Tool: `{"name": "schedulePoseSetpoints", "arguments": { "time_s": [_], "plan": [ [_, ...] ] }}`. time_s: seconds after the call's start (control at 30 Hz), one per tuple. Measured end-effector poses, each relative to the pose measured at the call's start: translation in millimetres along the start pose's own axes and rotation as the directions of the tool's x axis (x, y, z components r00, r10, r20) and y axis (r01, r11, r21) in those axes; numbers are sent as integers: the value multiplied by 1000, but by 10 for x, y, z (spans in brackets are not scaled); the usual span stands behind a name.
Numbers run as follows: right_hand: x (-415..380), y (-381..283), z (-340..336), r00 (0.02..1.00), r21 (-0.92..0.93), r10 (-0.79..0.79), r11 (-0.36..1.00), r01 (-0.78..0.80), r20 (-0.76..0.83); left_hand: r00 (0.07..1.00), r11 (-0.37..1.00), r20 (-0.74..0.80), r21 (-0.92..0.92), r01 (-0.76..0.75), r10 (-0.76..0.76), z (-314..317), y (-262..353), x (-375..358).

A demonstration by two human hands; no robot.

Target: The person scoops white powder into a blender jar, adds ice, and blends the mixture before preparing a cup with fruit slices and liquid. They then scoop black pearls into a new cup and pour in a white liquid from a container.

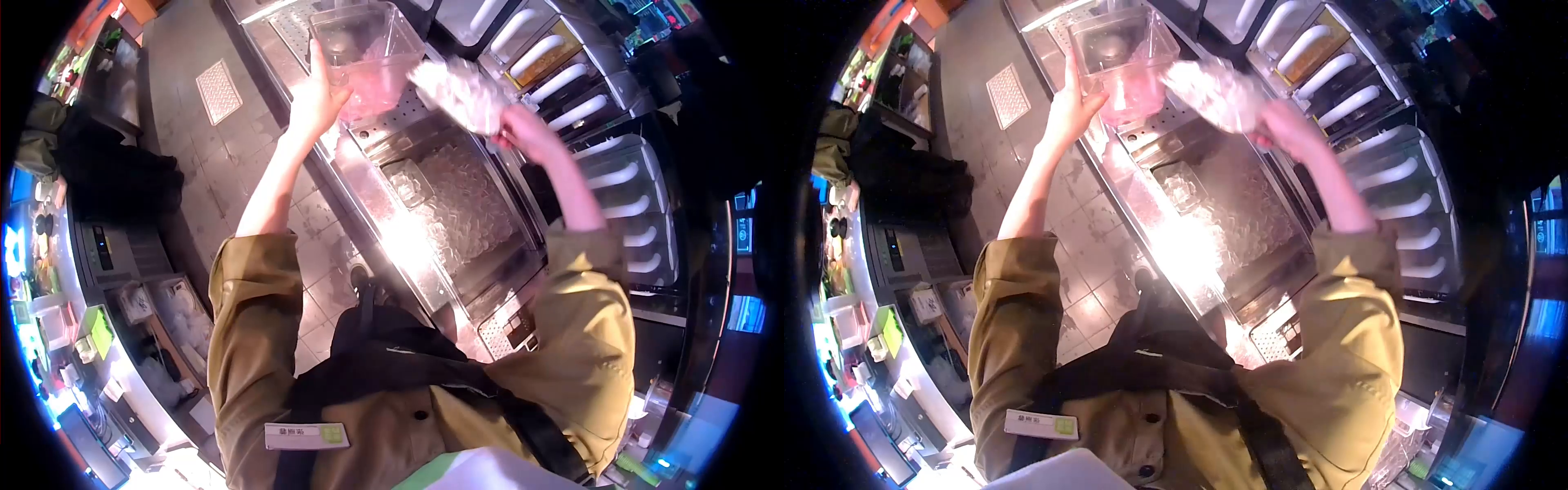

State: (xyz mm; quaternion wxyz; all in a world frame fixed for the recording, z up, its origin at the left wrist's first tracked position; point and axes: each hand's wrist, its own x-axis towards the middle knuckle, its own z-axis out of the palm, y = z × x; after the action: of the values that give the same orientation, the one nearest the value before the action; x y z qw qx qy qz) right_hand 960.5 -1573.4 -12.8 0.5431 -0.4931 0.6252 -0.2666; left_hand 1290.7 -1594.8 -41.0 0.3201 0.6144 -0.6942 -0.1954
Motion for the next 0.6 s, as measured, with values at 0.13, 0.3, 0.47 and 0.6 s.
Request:
{"name": "schedulePoseSetpoints", "arguments": {
  "time_s": [0.13,0.3,0.47,0.6],
  "plan": [
    [152,-1159,195,970,-390,-16,914,112,243,985,991,-125,67,-112,120,134,-113,41],
    [367,-1734,619,982,-847,-176,511,145,62,981,987,-152,124,-104,123,119,-62,36],
    [-154,-1507,435,792,-989,-610,132,67,-27,953,963,-262,257,-81,151,112,-220,258],
    [-540,-195,175,874,-890,-293,368,-270,-387,979,981,-200,193,11,28,-4,-221,468]
  ]
}}
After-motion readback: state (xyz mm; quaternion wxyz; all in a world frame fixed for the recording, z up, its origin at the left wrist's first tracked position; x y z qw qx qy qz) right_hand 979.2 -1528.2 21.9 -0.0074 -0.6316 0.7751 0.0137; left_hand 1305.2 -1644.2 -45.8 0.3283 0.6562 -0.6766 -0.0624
